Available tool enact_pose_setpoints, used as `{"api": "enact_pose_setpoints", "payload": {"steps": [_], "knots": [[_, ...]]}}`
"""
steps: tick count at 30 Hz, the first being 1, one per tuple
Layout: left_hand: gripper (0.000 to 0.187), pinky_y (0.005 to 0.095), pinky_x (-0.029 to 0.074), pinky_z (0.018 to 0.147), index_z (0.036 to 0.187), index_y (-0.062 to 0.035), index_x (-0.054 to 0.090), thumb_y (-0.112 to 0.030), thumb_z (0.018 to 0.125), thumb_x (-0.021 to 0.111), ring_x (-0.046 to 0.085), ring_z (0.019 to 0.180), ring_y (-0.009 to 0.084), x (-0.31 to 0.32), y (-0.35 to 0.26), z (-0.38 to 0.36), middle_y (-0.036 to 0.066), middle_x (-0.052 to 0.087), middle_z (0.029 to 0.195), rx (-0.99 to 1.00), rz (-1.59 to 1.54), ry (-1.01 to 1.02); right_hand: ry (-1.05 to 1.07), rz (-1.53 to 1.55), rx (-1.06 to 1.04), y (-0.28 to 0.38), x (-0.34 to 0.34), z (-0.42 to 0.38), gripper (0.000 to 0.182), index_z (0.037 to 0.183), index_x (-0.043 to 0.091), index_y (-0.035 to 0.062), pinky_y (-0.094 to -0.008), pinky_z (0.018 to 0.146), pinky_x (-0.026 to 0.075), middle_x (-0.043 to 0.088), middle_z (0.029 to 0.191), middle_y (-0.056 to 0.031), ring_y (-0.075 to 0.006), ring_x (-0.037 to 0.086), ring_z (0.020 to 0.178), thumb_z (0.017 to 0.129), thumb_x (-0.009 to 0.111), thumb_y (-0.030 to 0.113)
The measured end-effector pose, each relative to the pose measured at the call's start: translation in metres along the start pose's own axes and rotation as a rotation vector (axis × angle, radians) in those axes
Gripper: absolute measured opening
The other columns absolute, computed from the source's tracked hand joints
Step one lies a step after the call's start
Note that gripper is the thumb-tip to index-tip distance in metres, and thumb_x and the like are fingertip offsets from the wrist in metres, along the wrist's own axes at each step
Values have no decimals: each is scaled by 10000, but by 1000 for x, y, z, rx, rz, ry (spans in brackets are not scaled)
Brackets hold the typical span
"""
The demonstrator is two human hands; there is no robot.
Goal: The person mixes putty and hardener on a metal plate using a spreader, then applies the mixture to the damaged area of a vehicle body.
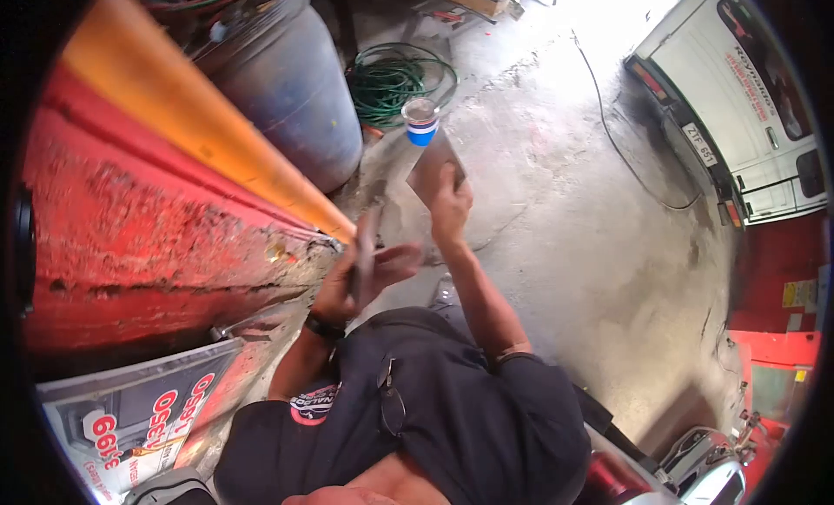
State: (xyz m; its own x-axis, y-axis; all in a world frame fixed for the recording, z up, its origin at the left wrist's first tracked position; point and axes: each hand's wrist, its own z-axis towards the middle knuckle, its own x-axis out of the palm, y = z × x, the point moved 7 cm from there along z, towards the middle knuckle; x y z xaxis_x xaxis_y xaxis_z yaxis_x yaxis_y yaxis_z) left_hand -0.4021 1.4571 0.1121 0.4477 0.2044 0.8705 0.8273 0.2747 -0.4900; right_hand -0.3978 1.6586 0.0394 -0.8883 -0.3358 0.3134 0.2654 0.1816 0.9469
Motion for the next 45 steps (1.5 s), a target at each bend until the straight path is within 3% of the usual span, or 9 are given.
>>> {"api": "enact_pose_setpoints", "payload": {"steps": [6, 12, 20, 24, 27, 30, 34, 38, 45], "knots": [[355, 412, 501, 974, 1291, -49, 541, -286, 1029, 501, 646, 1050, 250, -104, -23, 96, 108, 640, 1203, 290, -139, -720, 222, -187, 68, 46, -32, 84, 247, 1030, 683, 23, -249, 680, 429, 633, 959, 18, -64, 534, 788, 979, 625, 258], [232, 375, 541, 889, 1151, -16, 592, -181, 994, 550, 665, 995, 241, -157, -22, 177, 100, 671, 1124, 311, -231, -645, 775, -580, -1078, 96, 54, 40, 271, 1119, 669, 18, -433, 706, 520, 645, 956, -176, -332, 637, 823, 869, 574, -25], [257, 381, 549, 865, 1161, -52, 589, -191, 951, 639, 651, 995, 208, -176, -80, 282, 70, 653, 1095, 314, -10, -889, 329, -695, -83, -3, 4, 294, 168, 1075, 661, -13, -327, 703, 494, 646, 883, -157, -277, 635, 765, 937, 596, 57], [210, 318, 570, 674, 1147, -47, 620, -171, 986, 567, 680, 870, 193, -175, -96, 334, 58, 671, 976, 303, -395, -792, 570, -821, -468, 88, 91, 294, 188, 1087, 674, -6, -325, 755, 516, 655, 906, -160, -286, 661, 803, 923, 596, 40], [280, 273, 480, 548, 1155, 33, 570, -168, 961, 576, 576, 698, 140, -165, -78, 369, 56, 561, 807, 51, -1286, -85, 722, -671, -691, 124, 146, 272, 253, 1125, 676, 24, -347, 783, 533, 647, 927, -161, -303, 661, 860, 883, 609, 53], [294, 331, 532, 697, 1194, 9, 557, -200, 989, 526, 634, 858, 199, -132, -104, 376, 110, 639, 975, 320, -150, -133, 1121, -711, -1031, 142, 192, 232, 377, 1204, 645, 70, -387, 751, 548, 634, 995, -143, -297, 645, 923, 829, 602, 56], [302, 240, 482, 543, 1127, -16, 554, -292, 1016, 509, 613, 698, 122, -118, -97, 395, 73, 638, 916, 21, -907, 197, 1093, -849, -764, 78, 198, 300, 398, 1229, 605, 64, -410, 713, 533, 615, 1017, -161, -337, 626, 882, 836, 576, 14], [310, 216, 301, 368, 975, -62, 561, -371, 995, 584, 382, 450, 31, -121, -175, 363, -39, 494, 696, 195, 771, -1031, 1084, -612, -545, 78, 213, 372, 283, 1155, 650, 3, -410, 770, 524, 660, 1037, -193, -363, 627, 974, 884, 571, -16], [263, 355, 511, 734, 1021, 4, 617, -160, 856, 739, 643, 811, 254, -73, -201, 345, 134, 673, 908, 687, 1524, -1538, 1574, -613, -530, 110, 228, 385, 209, 1116, 643, -12, -412, 772, 514, 649, 988, -207, -404, 626, 894, 949, 559, 80]]}}
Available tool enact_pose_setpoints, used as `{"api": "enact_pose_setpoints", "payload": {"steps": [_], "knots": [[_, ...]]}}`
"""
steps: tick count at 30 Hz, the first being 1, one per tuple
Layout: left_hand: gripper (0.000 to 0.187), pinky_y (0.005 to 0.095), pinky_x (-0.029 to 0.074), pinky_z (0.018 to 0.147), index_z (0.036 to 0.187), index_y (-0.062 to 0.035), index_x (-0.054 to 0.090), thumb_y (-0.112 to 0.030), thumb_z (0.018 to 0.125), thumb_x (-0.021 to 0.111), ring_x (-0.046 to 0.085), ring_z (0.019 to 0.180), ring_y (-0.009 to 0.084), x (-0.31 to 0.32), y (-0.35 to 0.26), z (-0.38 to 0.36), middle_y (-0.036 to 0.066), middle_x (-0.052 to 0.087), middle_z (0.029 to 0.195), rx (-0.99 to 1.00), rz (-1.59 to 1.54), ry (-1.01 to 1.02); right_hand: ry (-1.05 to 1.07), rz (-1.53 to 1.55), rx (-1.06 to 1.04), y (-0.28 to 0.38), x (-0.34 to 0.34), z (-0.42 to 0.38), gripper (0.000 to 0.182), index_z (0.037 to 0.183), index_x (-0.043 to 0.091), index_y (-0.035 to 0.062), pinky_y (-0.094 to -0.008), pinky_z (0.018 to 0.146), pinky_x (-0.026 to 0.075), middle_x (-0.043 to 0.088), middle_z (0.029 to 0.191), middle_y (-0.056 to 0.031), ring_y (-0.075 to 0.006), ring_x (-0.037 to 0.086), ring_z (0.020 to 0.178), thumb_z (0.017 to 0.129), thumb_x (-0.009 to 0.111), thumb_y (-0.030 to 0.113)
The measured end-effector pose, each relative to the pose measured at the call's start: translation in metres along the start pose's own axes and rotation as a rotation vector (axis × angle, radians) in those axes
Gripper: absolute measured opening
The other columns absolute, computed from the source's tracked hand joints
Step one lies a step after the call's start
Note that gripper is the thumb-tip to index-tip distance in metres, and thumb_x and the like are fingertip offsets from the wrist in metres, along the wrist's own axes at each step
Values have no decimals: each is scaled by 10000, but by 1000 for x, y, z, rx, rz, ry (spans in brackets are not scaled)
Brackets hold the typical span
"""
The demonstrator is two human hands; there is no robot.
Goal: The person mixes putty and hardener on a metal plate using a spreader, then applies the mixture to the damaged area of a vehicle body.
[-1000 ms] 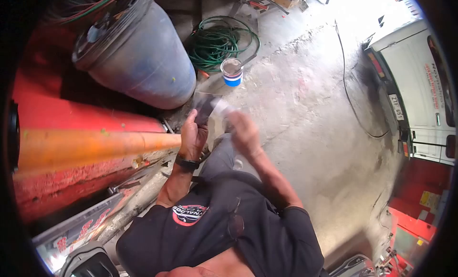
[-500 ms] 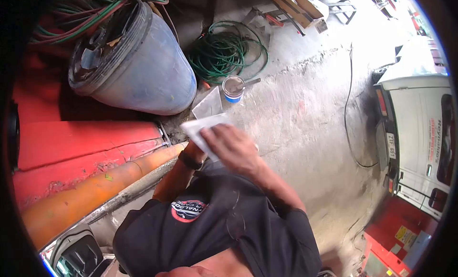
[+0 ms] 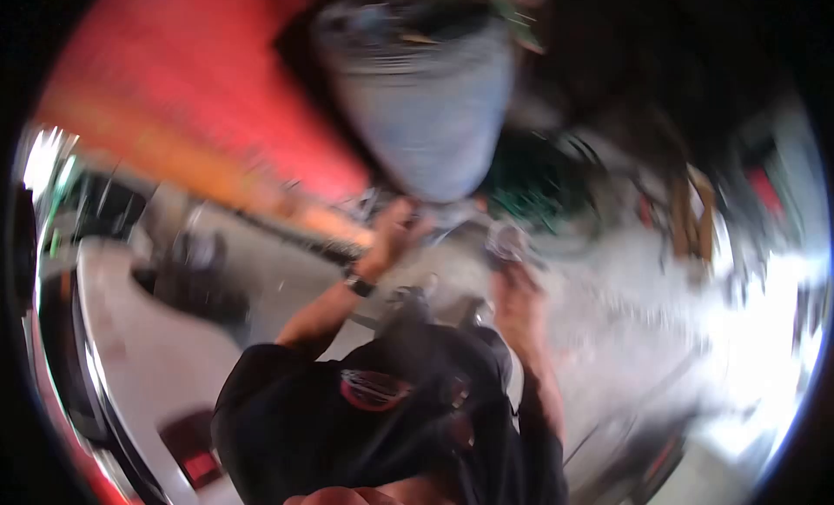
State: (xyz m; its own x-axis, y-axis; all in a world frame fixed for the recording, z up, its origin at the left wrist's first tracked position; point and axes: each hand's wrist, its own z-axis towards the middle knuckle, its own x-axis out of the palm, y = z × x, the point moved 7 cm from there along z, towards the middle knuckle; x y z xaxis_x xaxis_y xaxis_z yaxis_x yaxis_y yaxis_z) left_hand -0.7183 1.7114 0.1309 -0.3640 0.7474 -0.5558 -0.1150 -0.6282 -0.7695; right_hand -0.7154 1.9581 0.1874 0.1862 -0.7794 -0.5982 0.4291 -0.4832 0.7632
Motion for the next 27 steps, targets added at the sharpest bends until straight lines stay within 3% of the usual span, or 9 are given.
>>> {"api": "enact_pose_setpoints", "payload": {"steps": [1, 5, 7, 13, 17, 19, 22, 25, 27], "knots": [[249, 380, 513, 757, 1025, -15, 619, -80, 818, 741, 638, 904, 280, 13, 11, -18, 138, 652, 988, 81, -252, -92, 18, -4, 87, -2, -16, 13, 189, 1093, 643, -26, -417, 754, 514, 654, 1004, -215, -408, 631, 892, 960, 546, 67], [239, 410, 511, 814, 1037, -22, 578, 24, 821, 671, 608, 931, 333, 2, -70, -56, 153, 574, 1030, 421, 144, -10, 191, -97, -351, 7, -10, 29, 207, 1073, 653, -52, -439, 767, 502, 642, 1008, -256, -434, 620, 923, 971, 532, 82], [259, 423, 508, 828, 1075, -32, 590, 19, 828, 651, 598, 948, 351, -20, -66, -78, 158, 586, 1075, 213, 85, -121, 165, -192, -429, -22, 1, 25, 218, 1048, 653, -73, -449, 769, 499, 643, 981, -272, -447, 619, 906, 972, 538, 96], [307, 430, 504, 746, 1250, -23, 573, -89, 950, 561, 590, 849, 345, -6, -104, -136, 163, 571, 925, -24, 209, -179, -15, 262, 173, -108, 53, 23, 504, 898, 585, -157, -509, 782, 419, 598, 820, -351, -490, 526, 798, 1030, 482, 319], [314, 425, 517, 783, 1256, -25, 578, -51, 945, 551, 617, 892, 347, -30, -65, -189, 169, 618, 968, -189, 218, -403, 691, -125, -346, -20, 102, -44, 460, 902, 621, -112, -487, 789, 444, 621, 828, -300, -426, 559, 803, 1019, 494, 314], [298, 416, 527, 791, 1237, -29, 594, -40, 941, 554, 627, 902, 352, -63, -48, -218, 169, 637, 983, -500, 138, -413, 743, 385, -118, 14, 98, -40, 426, 919, 621, -42, -433, 752, 443, 645, 868, -200, -353, 586, 803, 995, 555, 372], [262, 383, 530, 759, 1205, -27, 614, -45, 948, 562, 635, 886, 361, -55, -65, -254, 178, 654, 992, -208, 217, -385, 583, 1025, 663, -26, 138, -39, 417, 1049, 658, 1, -358, 880, 452, 670, 958, -52, -165, 593, 932, 950, 633, 406], [235, 375, 528, 740, 1191, -28, 620, -89, 970, 571, 664, 868, 286, -52, -62, -297, 141, 679, 969, -281, 169, -542, 1058, 219, 355, -25, 157, -92, 431, 1093, 650, -14, -360, 909, 448, 676, 961, -74, -195, 610, 968, 942, 639, 390], [203, 370, 532, 731, 1152, -24, 631, -127, 984, 579, 674, 844, 228, -61, -29, -341, 95, 693, 944, -544, 26, -794, 1089, 235, -61, 9, 140, -118, 415, 1100, 626, -53, -411, 875, 448, 667, 925, -154, -308, 619, 915, 940, 635, 329]]}}
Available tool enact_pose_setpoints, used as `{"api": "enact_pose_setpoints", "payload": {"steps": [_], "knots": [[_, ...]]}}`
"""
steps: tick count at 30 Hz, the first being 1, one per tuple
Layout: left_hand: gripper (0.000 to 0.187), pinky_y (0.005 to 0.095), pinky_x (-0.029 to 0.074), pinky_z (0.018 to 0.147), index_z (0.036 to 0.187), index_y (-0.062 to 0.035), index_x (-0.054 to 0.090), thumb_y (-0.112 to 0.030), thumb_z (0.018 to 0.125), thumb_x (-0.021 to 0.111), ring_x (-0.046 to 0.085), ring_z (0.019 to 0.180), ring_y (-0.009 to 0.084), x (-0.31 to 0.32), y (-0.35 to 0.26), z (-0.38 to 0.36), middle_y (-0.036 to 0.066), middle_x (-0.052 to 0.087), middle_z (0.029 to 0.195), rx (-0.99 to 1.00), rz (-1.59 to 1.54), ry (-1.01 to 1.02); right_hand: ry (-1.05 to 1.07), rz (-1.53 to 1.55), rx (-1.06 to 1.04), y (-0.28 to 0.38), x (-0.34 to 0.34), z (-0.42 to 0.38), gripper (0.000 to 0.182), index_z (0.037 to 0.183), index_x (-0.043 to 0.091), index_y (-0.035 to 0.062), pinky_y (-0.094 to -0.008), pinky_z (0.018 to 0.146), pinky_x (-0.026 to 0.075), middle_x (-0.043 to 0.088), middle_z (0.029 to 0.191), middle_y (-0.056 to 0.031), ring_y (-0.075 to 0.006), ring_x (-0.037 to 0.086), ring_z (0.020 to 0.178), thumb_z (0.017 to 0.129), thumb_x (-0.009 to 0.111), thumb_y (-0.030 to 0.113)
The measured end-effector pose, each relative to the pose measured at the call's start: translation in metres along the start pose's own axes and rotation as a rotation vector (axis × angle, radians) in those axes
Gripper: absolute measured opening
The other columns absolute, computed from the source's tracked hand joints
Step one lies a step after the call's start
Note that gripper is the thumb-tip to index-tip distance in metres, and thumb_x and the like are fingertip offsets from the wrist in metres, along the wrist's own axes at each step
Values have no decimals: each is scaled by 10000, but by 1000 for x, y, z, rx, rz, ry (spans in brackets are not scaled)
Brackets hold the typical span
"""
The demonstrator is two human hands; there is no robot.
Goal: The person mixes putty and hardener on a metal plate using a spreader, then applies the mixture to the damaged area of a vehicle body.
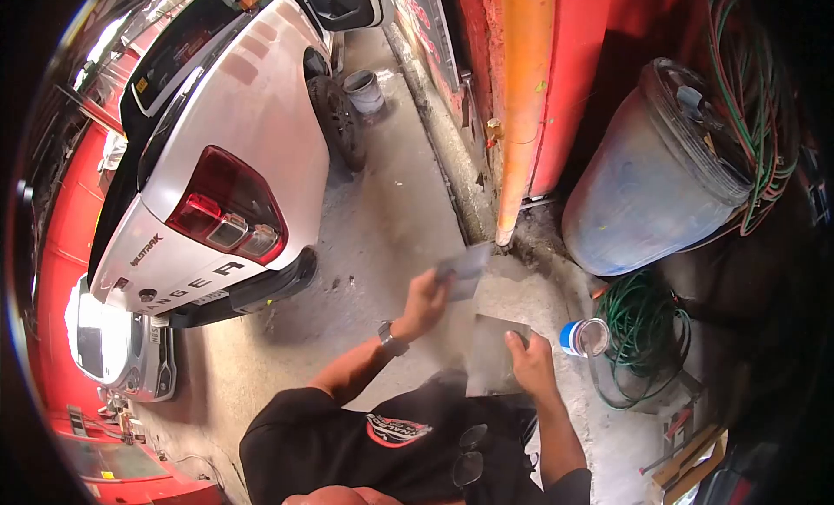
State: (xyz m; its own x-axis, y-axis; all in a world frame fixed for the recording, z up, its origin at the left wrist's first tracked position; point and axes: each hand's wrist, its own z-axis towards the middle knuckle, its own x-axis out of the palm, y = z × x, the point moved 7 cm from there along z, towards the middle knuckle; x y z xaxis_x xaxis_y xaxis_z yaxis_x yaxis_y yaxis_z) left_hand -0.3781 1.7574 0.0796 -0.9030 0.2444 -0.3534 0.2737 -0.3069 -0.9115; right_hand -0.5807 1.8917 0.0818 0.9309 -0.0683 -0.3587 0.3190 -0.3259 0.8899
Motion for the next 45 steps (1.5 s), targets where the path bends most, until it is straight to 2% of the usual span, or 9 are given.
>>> {"api": "enact_pose_setpoints", "payload": {"steps": [6, 8, 12, 20, 25, 28, 38, 41, 45], "knots": [[206, 157, 388, 378, 870, -71, 588, -225, 1005, 565, 537, 550, 42, 75, 91, -81, -2, 553, 719, -1399, -2017, 93, -411, -575, -833, 78, 21, -36, 283, 1098, 635, -17, -446, 705, 495, 600, 850, -177, -357, 601, 774, 974, 566, 228], [181, 192, 498, 508, 1033, -63, 610, -237, 990, 595, 591, 621, 66, 91, 59, -113, 2, 621, 813, -1192, -1965, 688, -296, -720, -1020, 59, 37, -13, 292, 1119, 631, -3, -438, 681, 492, 591, 851, -175, -334, 601, 762, 975, 564, 243], [289, 275, 548, 789, 1198, -74, 610, -278, 993, 596, 656, 858, 101, 77, 12, -105, 3, 694, 1004, -1048, -1108, 587, -325, -187, 189, -78, -14, 31, 307, 1174, 618, 0, -369, 836, 484, 642, 1019, -152, -284, 606, 887, 996, 551, 241], [319, 300, 530, 856, 1160, -47, 641, -317, 998, 590, 646, 931, 102, 107, 34, -100, 15, 697, 1037, -1048, -862, 225, -141, 1332, 242, -159, 61, 15, 476, 1303, 541, -44, -402, 1018, 420, 578, 1319, -160, -288, 551, 1188, 1024, 486, 338], [265, 420, 512, 744, 1103, 1, 643, -224, 983, 571, 658, 873, 323, 139, 41, -80, 177, 676, 1049, -174, 188, 901, -487, -192, -274, -104, -69, 2, 384, 1287, 580, -31, -388, 947, 473, 640, 1191, -180, -266, 608, 1103, 970, 598, 186], [264, 443, 506, 764, 1081, 6, 644, -222, 968, 573, 630, 894, 391, 190, 18, -93, 229, 647, 983, 100, 42, 1139, 287, 237, -15, -131, -53, 5, 254, 1133, 679, -11, -319, 788, 504, 687, 969, -118, -227, 646, 880, 919, 669, 126], [224, 378, 504, 709, 1039, -32, 682, -222, 979, 579, 631, 751, 281, 212, 100, -27, 159, 670, 851, 157, 161, 803, -93, 127, 91, -342, -77, -19, 181, 838, 706, 7, -335, 689, 532, 702, 777, -131, -211, 683, 722, 920, 615, 140], [297, 287, 481, 707, 1030, -6, 690, -276, 1001, 571, 556, 761, 96, 199, 142, 19, 12, 662, 901, -683, -83, 558, -275, 252, 741, -463, -58, -83, 544, 583, 648, 20, -360, 599, 430, 593, 531, -79, -171, 555, 574, 998, 525, 349], [291, 297, 533, 770, 1048, -56, 676, -320, 987, 572, 657, 853, 141, 258, 194, 15, 8, 690, 953, -926, -585, 450, -268, 309, 769, -603, 96, -212, 510, 1237, 589, 1, -374, 809, 505, 662, 1184, -157, -235, 639, 939, 1022, 422, 432]]}}
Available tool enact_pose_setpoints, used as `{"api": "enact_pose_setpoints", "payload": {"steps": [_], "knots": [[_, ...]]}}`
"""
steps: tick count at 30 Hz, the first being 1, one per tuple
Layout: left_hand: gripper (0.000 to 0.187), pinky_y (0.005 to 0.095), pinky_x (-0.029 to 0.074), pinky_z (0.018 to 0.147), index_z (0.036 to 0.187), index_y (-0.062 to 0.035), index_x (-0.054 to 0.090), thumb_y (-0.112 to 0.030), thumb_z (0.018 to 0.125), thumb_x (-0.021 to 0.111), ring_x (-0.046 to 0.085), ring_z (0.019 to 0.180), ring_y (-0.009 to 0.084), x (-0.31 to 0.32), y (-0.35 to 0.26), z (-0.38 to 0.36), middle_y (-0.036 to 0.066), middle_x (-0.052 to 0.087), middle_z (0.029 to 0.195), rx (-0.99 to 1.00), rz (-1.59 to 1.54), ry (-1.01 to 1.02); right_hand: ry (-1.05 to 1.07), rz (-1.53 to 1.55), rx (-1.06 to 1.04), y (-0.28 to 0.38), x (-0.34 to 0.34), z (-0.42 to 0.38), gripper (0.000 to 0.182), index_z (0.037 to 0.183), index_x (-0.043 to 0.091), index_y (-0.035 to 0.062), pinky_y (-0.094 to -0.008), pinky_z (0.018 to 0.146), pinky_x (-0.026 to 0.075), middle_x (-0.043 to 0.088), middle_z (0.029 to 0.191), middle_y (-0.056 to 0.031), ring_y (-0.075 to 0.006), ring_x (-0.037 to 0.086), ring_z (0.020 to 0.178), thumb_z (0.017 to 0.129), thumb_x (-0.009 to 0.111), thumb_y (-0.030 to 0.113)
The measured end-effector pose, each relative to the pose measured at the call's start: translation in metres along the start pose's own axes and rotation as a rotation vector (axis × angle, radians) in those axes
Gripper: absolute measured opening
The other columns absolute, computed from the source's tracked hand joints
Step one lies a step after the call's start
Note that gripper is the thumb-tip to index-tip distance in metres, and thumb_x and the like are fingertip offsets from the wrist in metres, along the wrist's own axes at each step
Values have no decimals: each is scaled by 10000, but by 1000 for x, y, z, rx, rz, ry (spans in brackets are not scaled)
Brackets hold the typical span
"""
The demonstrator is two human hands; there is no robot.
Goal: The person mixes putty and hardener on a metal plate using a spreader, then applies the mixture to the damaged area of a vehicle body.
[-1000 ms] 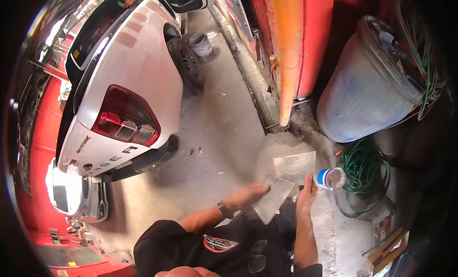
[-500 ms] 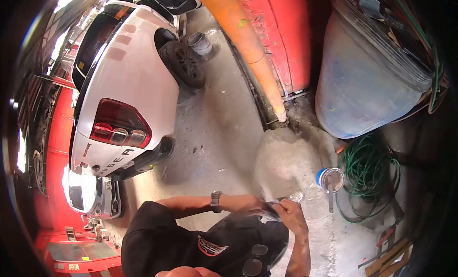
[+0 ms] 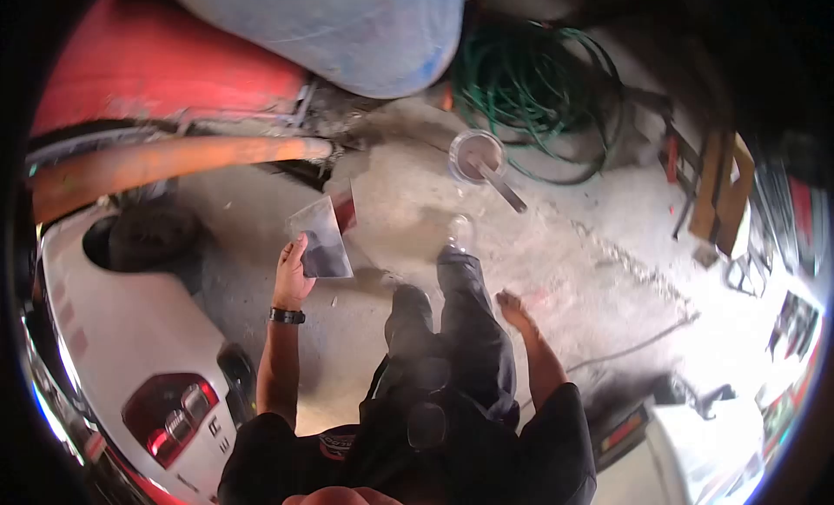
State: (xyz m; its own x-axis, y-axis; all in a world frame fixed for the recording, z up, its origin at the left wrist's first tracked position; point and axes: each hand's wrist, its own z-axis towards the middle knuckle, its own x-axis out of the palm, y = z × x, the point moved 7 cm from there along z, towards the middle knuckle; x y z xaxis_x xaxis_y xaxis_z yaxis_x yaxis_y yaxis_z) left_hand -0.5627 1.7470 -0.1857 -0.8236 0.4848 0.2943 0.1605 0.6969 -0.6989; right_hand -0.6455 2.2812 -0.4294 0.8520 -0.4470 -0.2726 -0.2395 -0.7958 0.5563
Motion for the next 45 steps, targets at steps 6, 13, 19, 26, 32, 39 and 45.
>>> {"api": "enact_pose_setpoints", "payload": {"steps": [6, 13, 19, 26, 32, 39, 45], "knots": [[214, 342, 517, 874, 1033, -123, 653, -311, 931, 635, 657, 955, 184, 26, 88, 95, 10, 689, 1025, -291, -362, 91, 216, 480, 120, 41, 46, -105, 696, 1442, 444, 22, -410, 1093, 363, 507, 1431, -165, -274, 510, 1290, 1006, 415, 563], [121, 252, 500, 722, 952, -126, 657, -224, 891, 691, 629, 818, 90, 70, 118, 173, -35, 665, 893, -142, -403, 161, -334, 901, 55, 115, -33, 89, 619, 1382, 448, 73, -400, 834, 536, 581, 1252, -137, -276, 648, 1024, 944, 623, 473], [130, 286, 524, 795, 968, -109, 663, -201, 880, 687, 647, 861, 137, 69, 114, 210, -18, 666, 903, -145, -362, 135, -624, 1186, -93, 156, -85, 213, 605, 1411, 389, 31, -447, 843, 564, 554, 1232, -189, -335, 667, 971, 972, 609, 384], [222, 341, 519, 894, 1065, -83, 648, -221, 895, 686, 661, 940, 171, 61, 105, 220, 15, 686, 1024, -133, -305, 176, -872, -206, -634, 299, -128, 121, 201, 1068, 665, -51, -372, 774, 564, 720, 986, -160, -251, 709, 861, 958, 620, 111], [235, 336, 519, 892, 1072, -95, 659, -260, 910, 703, 656, 973, 155, 54, 121, 233, 15, 684, 1052, -83, -181, 89, -810, 201, -462, 249, -80, 198, 161, 1045, 687, -39, -345, 808, 550, 723, 982, -179, -210, 702, 903, 926, 636, 58], [351, 351, 529, 882, 1101, -72, 631, -297, 867, 764, 643, 1007, 155, 76, 136, 232, 35, 665, 1097, -99, -199, 138, -585, 1197, -443, 170, -90, 218, 369, 1294, 540, -53, -387, 971, 501, 583, 1277, -170, -287, 630, 1103, 986, 578, 146], [507, 330, 503, 856, 1068, -57, 574, -441, 822, 796, 601, 954, 132, 87, 143, 243, 36, 623, 1024, -60, -22, 28, -587, 1241, -428, 166, -94, 117, 528, 1373, 443, -92, -441, 1067, 457, 524, 1355, -183, -334, 589, 1186, 1022, 538, 291]]}}
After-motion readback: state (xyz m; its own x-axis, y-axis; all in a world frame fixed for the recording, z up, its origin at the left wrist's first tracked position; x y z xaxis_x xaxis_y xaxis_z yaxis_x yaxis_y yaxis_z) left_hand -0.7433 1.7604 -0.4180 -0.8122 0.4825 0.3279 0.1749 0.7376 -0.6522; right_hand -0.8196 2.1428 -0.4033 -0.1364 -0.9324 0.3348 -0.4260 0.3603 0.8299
